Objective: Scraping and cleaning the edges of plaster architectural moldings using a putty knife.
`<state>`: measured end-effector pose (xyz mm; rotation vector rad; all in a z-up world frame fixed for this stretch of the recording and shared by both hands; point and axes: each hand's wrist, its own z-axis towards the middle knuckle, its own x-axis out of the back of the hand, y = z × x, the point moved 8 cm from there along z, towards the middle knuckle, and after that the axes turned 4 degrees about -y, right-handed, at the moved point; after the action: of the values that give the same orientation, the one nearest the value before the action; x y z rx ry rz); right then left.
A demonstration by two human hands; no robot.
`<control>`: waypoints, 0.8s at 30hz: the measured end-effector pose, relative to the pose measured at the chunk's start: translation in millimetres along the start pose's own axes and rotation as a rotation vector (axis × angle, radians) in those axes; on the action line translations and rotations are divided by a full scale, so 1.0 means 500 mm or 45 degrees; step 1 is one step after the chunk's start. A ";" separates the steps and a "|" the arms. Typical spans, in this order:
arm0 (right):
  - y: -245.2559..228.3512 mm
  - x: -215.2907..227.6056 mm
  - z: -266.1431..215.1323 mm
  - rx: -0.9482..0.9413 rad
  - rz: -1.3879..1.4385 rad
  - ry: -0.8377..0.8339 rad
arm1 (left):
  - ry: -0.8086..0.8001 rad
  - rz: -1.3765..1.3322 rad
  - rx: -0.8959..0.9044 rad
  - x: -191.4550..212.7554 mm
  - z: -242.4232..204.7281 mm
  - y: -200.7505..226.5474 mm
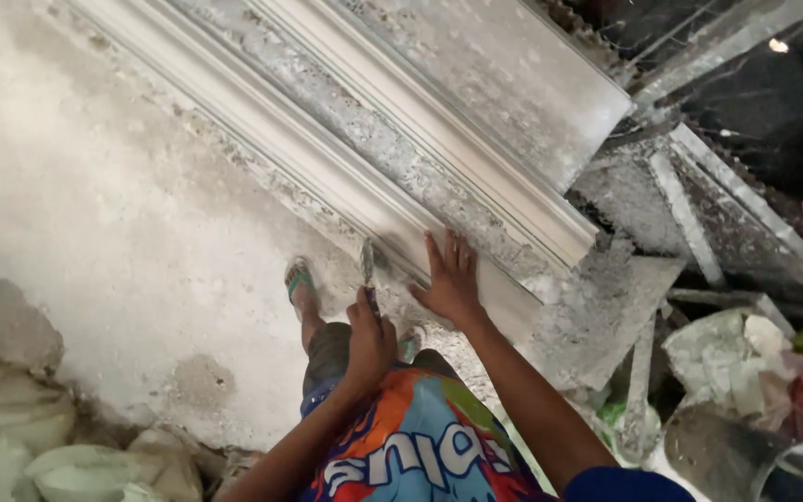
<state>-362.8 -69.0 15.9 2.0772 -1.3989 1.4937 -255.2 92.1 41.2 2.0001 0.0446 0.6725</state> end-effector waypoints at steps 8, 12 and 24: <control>0.013 0.009 0.007 0.126 -0.120 0.159 | 0.171 0.727 -0.140 -0.208 0.025 -0.031; 0.017 -0.008 0.019 0.148 -0.106 0.145 | 0.310 0.822 -0.158 -0.198 0.069 -0.055; 0.005 -0.020 0.085 0.273 -0.273 0.213 | 0.303 -0.034 0.153 -0.118 0.066 -0.001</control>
<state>-339.0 -92.3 -12.6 2.0857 -0.9608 1.7414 -289.3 48.1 2.9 2.0197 0.2590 0.9064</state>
